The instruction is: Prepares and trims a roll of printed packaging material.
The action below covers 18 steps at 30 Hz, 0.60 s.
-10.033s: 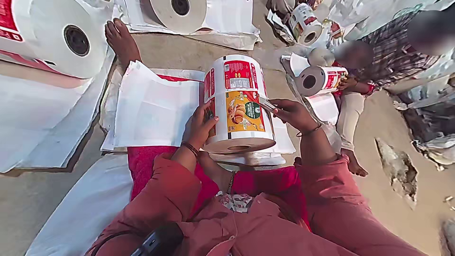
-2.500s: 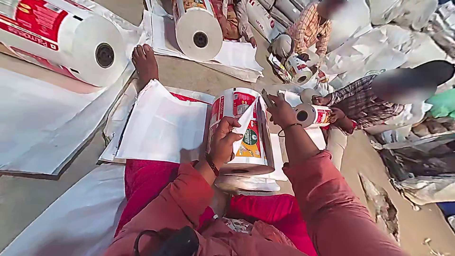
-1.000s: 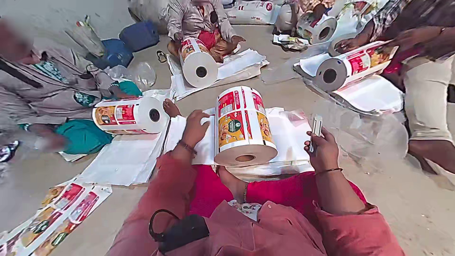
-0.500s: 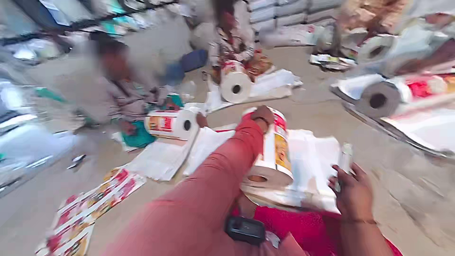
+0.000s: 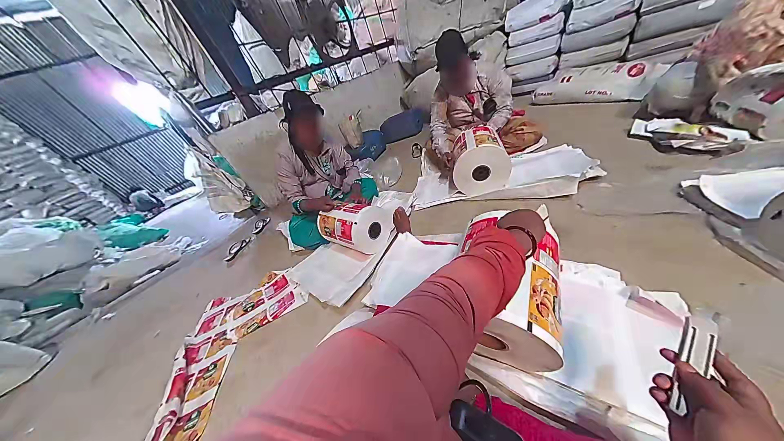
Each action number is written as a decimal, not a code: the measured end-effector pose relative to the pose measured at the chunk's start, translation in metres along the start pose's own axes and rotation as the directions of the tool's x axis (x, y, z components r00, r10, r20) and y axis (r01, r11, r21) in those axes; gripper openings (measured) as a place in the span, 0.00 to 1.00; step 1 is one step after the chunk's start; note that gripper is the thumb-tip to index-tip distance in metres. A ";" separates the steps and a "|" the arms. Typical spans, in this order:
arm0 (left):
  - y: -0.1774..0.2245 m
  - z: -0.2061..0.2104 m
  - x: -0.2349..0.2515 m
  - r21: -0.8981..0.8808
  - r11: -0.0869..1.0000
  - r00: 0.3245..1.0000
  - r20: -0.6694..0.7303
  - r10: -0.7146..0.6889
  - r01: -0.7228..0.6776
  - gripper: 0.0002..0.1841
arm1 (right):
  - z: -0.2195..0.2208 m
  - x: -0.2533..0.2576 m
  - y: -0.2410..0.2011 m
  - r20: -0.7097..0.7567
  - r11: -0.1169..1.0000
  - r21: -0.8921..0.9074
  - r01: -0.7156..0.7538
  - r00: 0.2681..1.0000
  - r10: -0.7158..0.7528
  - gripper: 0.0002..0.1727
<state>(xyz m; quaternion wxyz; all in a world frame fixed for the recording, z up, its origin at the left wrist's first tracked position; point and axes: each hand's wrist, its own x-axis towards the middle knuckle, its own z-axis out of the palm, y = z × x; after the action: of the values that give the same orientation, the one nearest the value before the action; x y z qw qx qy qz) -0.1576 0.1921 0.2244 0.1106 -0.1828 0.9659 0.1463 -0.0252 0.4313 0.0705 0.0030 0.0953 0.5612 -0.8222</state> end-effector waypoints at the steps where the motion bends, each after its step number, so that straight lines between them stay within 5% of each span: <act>1: 0.002 -0.004 -0.008 -0.015 1.000 1.000 0.019 0.004 -0.004 0.18 | 0.001 0.000 0.000 0.002 1.000 -0.002 0.001 1.000 -0.001 0.30; 5: -0.005 0.016 0.010 0.039 0.995 0.992 -0.088 0.091 -0.088 0.17 | 0.001 0.000 0.002 0.005 1.000 -0.010 -0.010 1.000 0.010 0.30; 12: -0.021 0.003 -0.003 0.350 0.905 0.964 0.197 0.181 -0.242 0.19 | 0.001 0.001 0.001 0.010 0.999 -0.030 -0.024 1.000 0.024 0.30; 15: -0.030 0.001 -0.012 0.199 0.955 0.953 0.252 0.169 -0.221 0.18 | 0.000 0.001 0.004 0.022 0.998 -0.049 -0.029 0.999 0.030 0.29; 18: -0.040 0.003 -0.020 -0.273 0.958 0.951 0.261 0.164 -0.091 0.18 | 0.006 0.002 0.006 0.043 0.994 -0.111 -0.024 0.999 0.029 0.31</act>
<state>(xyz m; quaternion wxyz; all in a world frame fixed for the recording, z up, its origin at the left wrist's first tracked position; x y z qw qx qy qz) -0.1233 0.1639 0.2175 0.2123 -0.1096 0.9230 0.3017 -0.0270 0.4236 0.0670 0.0316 0.0843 0.6041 -0.7918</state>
